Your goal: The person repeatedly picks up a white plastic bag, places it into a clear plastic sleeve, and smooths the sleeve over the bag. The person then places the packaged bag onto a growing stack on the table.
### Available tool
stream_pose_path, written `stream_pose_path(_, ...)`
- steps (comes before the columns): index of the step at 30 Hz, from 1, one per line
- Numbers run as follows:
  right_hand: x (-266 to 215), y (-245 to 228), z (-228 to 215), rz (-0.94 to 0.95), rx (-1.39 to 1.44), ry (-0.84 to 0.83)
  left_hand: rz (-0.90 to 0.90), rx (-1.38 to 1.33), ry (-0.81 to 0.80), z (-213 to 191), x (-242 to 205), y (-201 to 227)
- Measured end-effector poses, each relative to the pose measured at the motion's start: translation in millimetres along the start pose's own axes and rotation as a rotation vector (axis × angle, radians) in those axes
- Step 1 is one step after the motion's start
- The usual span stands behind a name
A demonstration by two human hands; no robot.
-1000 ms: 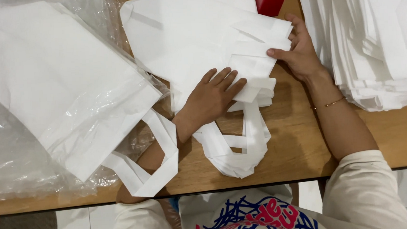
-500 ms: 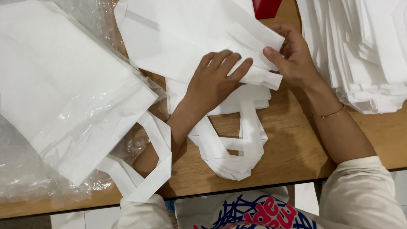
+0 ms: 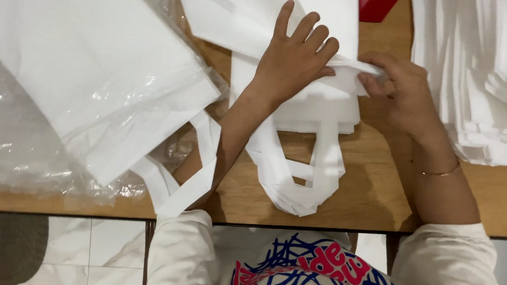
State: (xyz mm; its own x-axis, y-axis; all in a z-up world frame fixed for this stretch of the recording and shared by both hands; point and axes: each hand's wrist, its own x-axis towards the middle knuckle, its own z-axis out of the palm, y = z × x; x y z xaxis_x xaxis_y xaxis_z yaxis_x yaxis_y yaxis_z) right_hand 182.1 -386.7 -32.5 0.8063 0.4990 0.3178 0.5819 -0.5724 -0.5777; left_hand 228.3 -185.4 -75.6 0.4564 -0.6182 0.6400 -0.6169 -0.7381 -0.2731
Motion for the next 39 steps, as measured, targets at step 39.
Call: stream_pose_path(39,13,15,25,-0.121,-0.745,-0.301,-0.116,0.534,-0.266,-173,-193,22)
